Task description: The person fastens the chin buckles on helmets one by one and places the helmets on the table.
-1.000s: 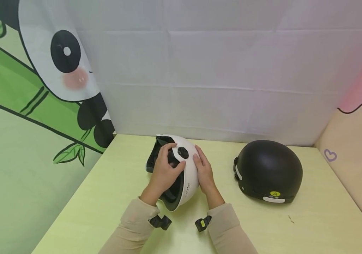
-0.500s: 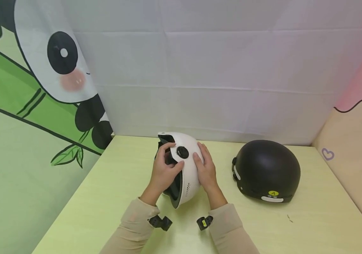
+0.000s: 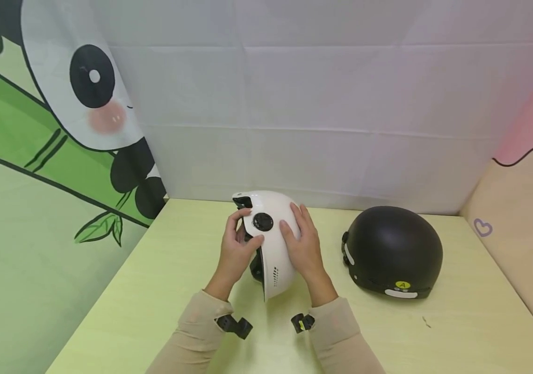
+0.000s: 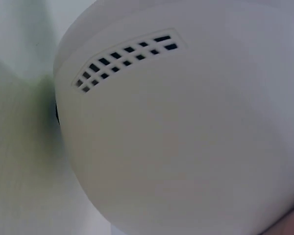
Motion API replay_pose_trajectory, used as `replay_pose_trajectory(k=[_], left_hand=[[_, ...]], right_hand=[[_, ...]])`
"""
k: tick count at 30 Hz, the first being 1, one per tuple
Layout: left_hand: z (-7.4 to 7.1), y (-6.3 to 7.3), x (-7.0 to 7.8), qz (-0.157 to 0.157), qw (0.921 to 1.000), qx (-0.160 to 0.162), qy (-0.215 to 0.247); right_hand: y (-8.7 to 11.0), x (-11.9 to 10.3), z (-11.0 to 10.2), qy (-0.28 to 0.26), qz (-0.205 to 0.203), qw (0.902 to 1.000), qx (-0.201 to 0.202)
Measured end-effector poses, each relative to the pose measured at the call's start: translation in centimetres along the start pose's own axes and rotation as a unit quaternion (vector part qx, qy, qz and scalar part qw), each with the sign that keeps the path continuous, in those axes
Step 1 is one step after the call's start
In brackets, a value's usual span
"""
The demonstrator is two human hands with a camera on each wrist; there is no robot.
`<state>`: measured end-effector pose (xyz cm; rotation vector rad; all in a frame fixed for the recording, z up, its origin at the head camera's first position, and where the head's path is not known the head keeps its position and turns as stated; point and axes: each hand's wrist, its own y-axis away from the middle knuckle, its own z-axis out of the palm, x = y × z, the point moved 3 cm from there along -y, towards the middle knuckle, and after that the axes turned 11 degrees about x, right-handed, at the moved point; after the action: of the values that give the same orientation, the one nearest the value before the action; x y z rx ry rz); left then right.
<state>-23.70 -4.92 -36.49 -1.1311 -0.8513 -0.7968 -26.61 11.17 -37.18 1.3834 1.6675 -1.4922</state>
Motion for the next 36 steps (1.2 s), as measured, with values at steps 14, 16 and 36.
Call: replay_pose_trajectory(k=[14,16,36], left_hand=[[-1.1,0.4,-2.1,-0.038,0.9825,0.042,0.178],[-1.2,0.4,-2.2,-0.039,0.9799,0.046,0.190],[-4.0,0.8,-1.0,-0.066,0.9838,0.092,0.139]], right_hand=[[-0.1,-3.0,-0.1,0.140,-0.029,0.9895,-0.020],[-0.1,-3.2,0.1,0.154,-0.021,0.9875,-0.024],[-0.1,-4.9,2.8,0.217,-0.028,0.9747,-0.046]])
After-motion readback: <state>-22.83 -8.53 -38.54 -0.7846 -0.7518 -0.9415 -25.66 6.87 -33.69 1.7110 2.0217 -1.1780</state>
